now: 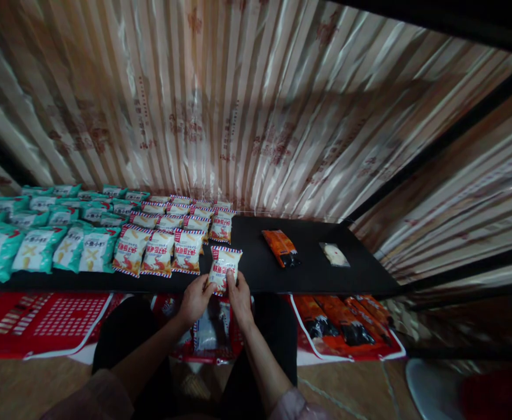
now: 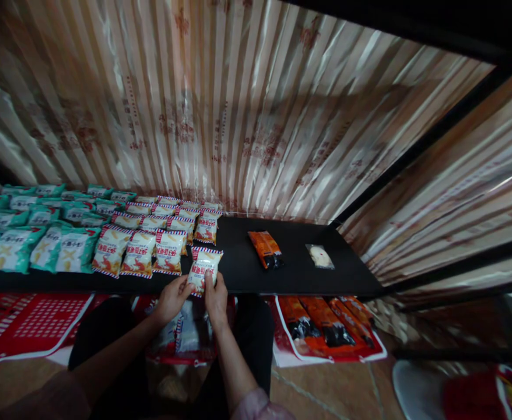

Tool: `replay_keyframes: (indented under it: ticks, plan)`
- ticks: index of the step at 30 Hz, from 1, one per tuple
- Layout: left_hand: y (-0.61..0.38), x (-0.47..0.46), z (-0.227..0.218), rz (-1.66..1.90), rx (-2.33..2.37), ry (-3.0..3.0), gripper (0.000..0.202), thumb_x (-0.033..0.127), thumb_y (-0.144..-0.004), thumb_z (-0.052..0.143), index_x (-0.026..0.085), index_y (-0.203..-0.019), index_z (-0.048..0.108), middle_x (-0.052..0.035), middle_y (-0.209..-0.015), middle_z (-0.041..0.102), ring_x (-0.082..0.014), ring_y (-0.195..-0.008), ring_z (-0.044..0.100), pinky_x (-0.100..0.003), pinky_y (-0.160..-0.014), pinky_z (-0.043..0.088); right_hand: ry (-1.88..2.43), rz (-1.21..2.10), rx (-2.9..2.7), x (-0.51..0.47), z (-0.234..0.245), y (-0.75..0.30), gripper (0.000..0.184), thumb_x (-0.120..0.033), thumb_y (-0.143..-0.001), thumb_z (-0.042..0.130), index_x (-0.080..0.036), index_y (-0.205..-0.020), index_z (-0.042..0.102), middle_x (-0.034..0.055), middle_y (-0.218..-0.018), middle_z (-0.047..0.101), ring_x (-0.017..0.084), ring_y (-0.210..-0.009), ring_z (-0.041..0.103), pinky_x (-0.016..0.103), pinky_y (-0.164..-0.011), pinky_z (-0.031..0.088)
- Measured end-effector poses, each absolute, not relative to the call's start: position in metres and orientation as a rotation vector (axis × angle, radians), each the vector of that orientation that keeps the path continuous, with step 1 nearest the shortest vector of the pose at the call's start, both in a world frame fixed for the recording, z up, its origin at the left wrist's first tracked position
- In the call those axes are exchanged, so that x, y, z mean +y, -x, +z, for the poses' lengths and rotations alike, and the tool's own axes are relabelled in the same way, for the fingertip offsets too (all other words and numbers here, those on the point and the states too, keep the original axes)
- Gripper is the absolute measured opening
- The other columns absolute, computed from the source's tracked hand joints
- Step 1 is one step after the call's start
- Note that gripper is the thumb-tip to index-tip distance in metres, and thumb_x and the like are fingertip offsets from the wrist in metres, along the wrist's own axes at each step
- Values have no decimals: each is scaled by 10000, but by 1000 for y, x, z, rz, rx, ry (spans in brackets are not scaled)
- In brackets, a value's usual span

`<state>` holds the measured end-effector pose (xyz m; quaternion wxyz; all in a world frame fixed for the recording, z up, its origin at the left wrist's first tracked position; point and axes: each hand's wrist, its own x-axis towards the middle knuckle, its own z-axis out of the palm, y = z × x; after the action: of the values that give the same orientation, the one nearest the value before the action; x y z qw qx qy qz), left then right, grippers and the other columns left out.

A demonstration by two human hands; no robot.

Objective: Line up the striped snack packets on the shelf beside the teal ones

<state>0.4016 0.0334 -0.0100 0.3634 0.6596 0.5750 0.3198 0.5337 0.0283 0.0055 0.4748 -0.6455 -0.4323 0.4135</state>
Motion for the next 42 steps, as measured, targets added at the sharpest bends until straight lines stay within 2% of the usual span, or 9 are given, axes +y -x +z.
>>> replay_keyframes:
  ticks: [4, 8, 12, 17, 26, 42]
  plan:
    - [-408, 33, -13, 887, 1589, -1855, 357, 305, -863, 418, 104, -1136, 531, -142, -1064, 632, -224, -967, 607, -367, -854, 472, 1566, 956, -1043, 38, -5, -536, 527, -615, -761, 448, -145, -958, 581, 93, -863, 676, 210, -759, 614, 287, -678, 460]
    - [-415, 34, -24, 1005, 1642, -1996, 374, 268, -877, 396, 125, -1215, 466, -141, -1156, 597, -225, -1079, 562, -393, -906, 470, 1549, 922, -1012, 45, -11, -536, 545, -625, -736, 474, -139, -951, 593, 94, -842, 686, 211, -739, 618, 288, -662, 460]
    - [-420, 34, -30, 1098, 1619, -2167, 415, 207, -885, 346, 98, -1283, 393, -163, -1260, 523, -224, -1191, 480, -405, -980, 431, 1571, 878, -1016, 53, -12, -536, 531, -619, -739, 464, -140, -918, 608, 95, -826, 689, 206, -703, 617, 287, -635, 455]
    - [-424, 32, -34, 1081, 1533, -2321, 431, 137, -877, 290, 93, -1292, 402, -171, -1379, 393, -230, -1304, 340, -420, -1044, 371, 1612, 816, -1001, 63, -15, -537, 515, -613, -742, 458, -144, -880, 619, 86, -786, 690, 201, -670, 609, 280, -611, 443]
    - [-432, 44, -49, 1066, 1464, -2409, 496, 111, -876, 281, 79, -1372, 271, -171, -1457, 273, -234, -1377, 146, -442, -1066, 341, 1577, 759, -1010, 78, -14, -534, 466, -568, -778, 444, -148, -881, 618, 78, -785, 687, 185, -642, 595, 267, -585, 429]
    - [-443, 81, -50, 992, 1579, -2388, 528, 94, -858, 292, 33, -1381, 245, -189, -1466, 229, -245, -1376, 95, -457, -1076, 322, 1486, 752, -975, 115, -14, -532, 454, -536, -778, 480, -137, -962, 592, 85, -836, 679, 186, -708, 601, 274, -640, 445]
